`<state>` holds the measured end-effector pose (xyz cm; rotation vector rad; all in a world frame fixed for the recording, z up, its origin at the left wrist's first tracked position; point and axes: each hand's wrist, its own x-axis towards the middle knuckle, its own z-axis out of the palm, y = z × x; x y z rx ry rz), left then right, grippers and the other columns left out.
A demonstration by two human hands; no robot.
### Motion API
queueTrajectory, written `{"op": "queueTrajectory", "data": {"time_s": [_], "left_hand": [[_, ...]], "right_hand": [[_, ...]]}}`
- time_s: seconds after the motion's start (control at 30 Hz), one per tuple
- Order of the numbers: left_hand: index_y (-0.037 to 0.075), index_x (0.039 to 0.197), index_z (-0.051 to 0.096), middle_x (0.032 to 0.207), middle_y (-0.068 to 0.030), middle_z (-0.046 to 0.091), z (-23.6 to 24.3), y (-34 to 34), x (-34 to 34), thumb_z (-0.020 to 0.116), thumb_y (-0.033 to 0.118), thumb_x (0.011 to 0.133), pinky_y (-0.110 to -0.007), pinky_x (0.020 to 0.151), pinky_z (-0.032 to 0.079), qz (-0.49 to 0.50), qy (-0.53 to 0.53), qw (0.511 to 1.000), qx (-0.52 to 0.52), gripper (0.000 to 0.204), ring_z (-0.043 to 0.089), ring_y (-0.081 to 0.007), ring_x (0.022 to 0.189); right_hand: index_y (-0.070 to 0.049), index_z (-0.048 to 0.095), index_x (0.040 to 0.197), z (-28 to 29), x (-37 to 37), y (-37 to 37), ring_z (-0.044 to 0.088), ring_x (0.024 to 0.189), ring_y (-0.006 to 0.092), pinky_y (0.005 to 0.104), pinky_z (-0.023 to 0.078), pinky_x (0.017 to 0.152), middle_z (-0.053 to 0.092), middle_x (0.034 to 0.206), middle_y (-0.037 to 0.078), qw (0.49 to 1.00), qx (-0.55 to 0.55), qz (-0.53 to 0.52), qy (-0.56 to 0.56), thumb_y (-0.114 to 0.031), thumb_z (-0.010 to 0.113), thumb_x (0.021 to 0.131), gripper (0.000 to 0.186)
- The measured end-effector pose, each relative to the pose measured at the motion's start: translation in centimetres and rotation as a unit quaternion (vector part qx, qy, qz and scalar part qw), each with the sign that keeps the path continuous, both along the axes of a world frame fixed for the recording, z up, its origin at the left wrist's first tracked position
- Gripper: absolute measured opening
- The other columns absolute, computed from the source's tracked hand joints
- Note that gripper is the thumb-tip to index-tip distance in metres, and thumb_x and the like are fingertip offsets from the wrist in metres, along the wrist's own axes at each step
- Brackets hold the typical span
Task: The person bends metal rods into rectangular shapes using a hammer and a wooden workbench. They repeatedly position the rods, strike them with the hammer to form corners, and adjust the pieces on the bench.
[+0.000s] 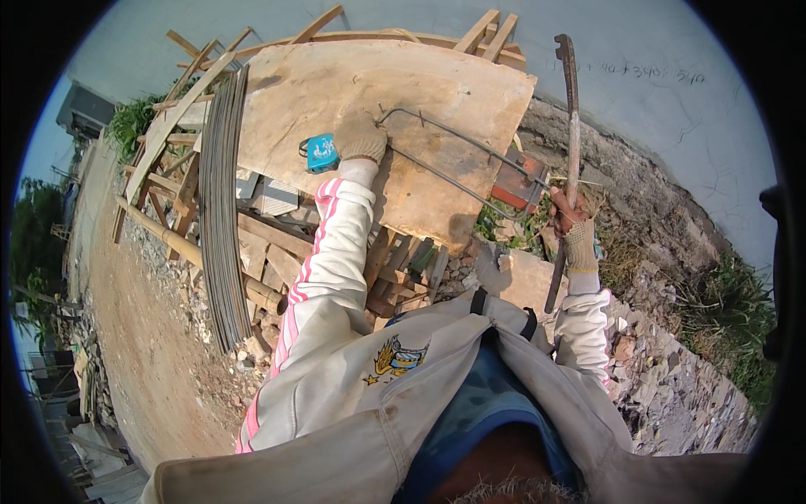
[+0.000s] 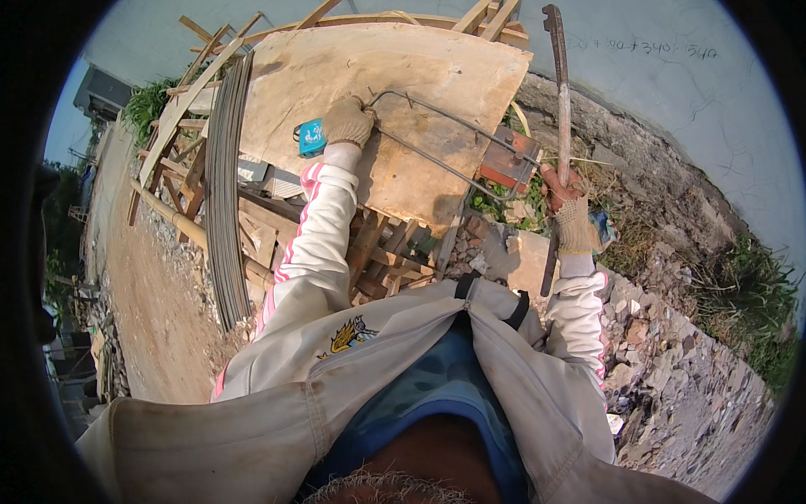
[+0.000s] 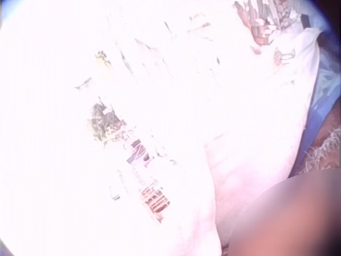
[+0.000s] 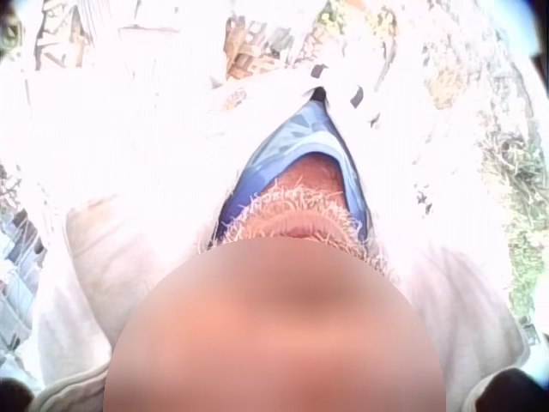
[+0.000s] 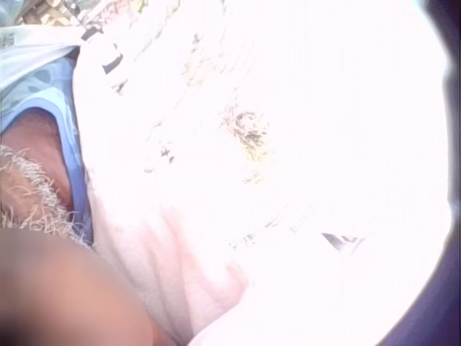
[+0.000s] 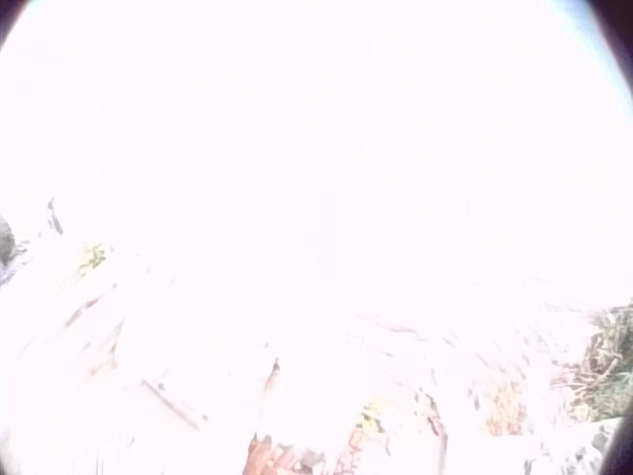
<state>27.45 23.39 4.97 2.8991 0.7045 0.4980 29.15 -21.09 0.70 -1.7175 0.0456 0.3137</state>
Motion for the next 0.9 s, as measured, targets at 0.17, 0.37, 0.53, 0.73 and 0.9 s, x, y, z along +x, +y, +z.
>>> {"op": "queueTrajectory", "data": {"time_s": [0.17, 0.37, 0.53, 0.73, 0.9], "left_hand": [[0.013, 0.095, 0.078, 0.111, -0.0155, 0.072, -1.0, 1.2, 1.7, 0.067, 0.032, 0.084, -0.047, 0.087, 0.055, -0.015, 0.004, 0.999, -0.032, 0.024, 0.069, -0.0362, 0.104], [0.009, 0.103, 0.075, 0.116, -0.0172, 0.07, -1.9, -0.1, 1.8, 0.065, 0.03, 0.086, -0.047, 0.091, 0.054, -0.012, -0.042, 0.998, 0.053, 0.029, 0.066, -0.0357, 0.109], [0.008, 0.11, 0.073, 0.117, -0.0187, 0.07, -1.6, -0.5, 3.2, 0.065, 0.031, 0.087, -0.047, 0.095, 0.053, 0.014, -0.034, 0.999, 0.037, 0.034, 0.065, -0.0366, 0.113], [0.01, 0.109, 0.074, 0.117, -0.019, 0.07, -1.5, -1.1, 3.7, 0.065, 0.033, 0.087, -0.047, 0.095, 0.053, 0.066, -0.022, 0.998, -0.008, 0.033, 0.065, -0.037, 0.113], [0.011, 0.106, 0.076, 0.115, -0.0157, 0.071, -1.9, -1.5, 4.1, 0.064, 0.033, 0.087, -0.046, 0.095, 0.052, 0.119, -0.032, 0.992, -0.031, 0.031, 0.065, -0.0347, 0.114]], "right_hand": [[-0.01, 0.059, 0.094, 0.6, -0.3, 0.6, 0.045, 0.039, 0.0108, 0.03, 0.036, 0.036, 0.056, 0.06, -0.001, 0.998, 0.034, -0.019, 0.04, -0.042, 0.073, 0.093, 0.035], [-0.013, 0.059, 0.091, 0.8, -0.6, 0.8, 0.041, 0.038, 0.0085, 0.0291, 0.033, 0.035, 0.054, 0.059, -0.003, 1.0, 0.012, -0.005, 0.005, -0.041, 0.073, 0.095, 0.032], [-0.012, 0.057, 0.088, 1.8, -0.9, 1.1, 0.039, 0.037, 0.0091, 0.0295, 0.031, 0.035, 0.049, 0.056, -0.004, 1.0, 0.015, 0.001, 0.003, -0.042, 0.073, 0.094, 0.035], [-0.012, 0.057, 0.089, 3.5, -1.8, -3.2, 0.033, 0.041, 0.0049, 0.0286, 0.024, 0.038, 0.039, 0.057, -0.008, 0.996, 0.001, -0.03, -0.081, -0.042, 0.07, 0.097, 0.034], [-0.011, 0.05, 0.08, 3.1, -3.4, -10.8, 0.035, 0.051, 0.0057, 0.0275, 0.027, 0.047, 0.039, 0.06, -0.006, 0.981, -0.124, 0.0, -0.149, -0.039, 0.065, 0.101, 0.038]]}}
